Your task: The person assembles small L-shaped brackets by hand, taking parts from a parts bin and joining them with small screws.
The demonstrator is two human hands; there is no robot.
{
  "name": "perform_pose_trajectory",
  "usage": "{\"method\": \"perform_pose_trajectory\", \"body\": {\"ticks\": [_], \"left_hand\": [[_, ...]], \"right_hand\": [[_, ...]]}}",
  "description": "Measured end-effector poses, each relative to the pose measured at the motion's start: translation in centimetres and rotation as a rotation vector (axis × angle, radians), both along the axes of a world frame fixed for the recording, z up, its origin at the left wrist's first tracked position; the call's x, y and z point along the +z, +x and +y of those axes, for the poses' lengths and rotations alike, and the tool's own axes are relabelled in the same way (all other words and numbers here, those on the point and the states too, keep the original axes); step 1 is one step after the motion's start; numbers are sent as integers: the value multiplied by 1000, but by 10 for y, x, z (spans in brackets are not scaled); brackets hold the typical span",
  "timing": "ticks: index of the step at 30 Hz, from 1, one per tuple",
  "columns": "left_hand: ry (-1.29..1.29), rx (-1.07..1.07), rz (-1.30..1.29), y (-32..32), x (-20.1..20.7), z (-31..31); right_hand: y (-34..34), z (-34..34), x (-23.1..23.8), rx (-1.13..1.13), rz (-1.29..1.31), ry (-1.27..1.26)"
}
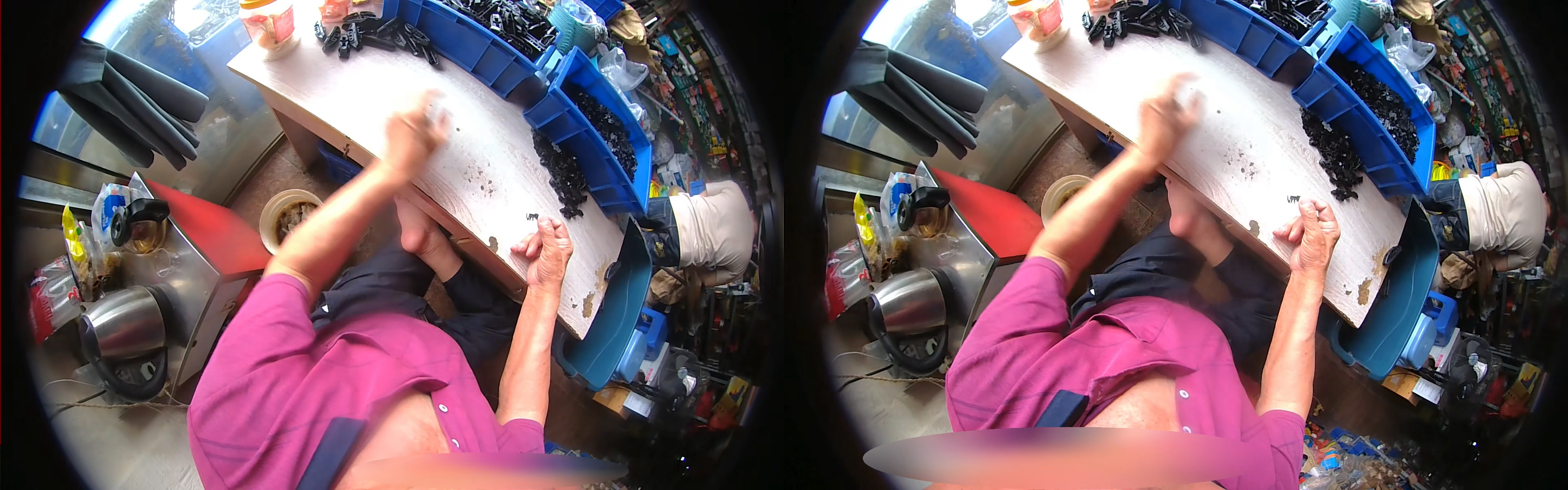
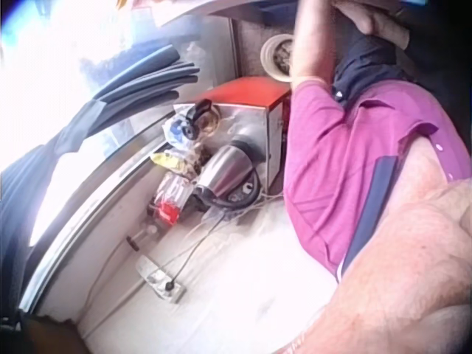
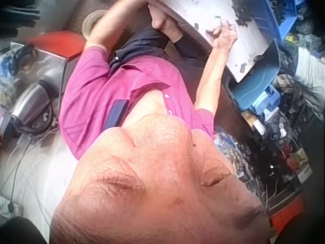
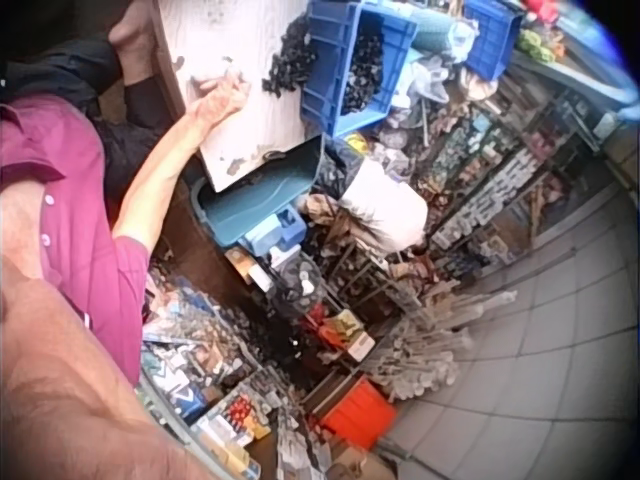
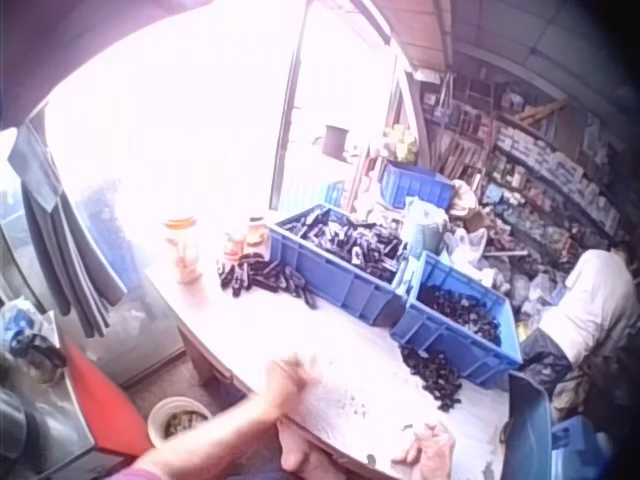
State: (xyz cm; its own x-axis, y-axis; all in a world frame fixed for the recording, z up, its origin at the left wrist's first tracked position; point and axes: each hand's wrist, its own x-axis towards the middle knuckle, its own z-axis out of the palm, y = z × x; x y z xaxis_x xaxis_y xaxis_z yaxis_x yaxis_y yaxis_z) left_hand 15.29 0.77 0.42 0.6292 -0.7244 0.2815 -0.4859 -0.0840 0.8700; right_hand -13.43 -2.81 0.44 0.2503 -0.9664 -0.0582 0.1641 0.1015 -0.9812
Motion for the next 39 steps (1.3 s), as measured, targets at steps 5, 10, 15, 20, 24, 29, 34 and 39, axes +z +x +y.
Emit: {"method": "perform_pose_trajectory", "body": {"ticks": [5,10,15,20,24,29,34,39], "left_hand": [[74,370,-924,195,-41,-15],[128,105,-922,195,-41,-21],[77,-96,-820,138,-28,-5],[-8,-288,-725,88,-20,7],[-18,-285,-669,65,-16,10],[19,-223,-775,64,-28,7],[109,-227,-675,40,-17,5],[263,-353,-683,24,-7,-1]], "right_hand": [[9,-3,-2,-5,-22,20],[8,-4,-8,-22,-100,-13],[4,-1,-8,-32,-108,-25],[4,0,-11,-35,-118,-36],[7,0,-12,-27,-107,-45],[9,1,-8,-31,-88,-41],[7,3,-5,-41,-76,-56],[8,1,-9,-42,-71,-64]]}}
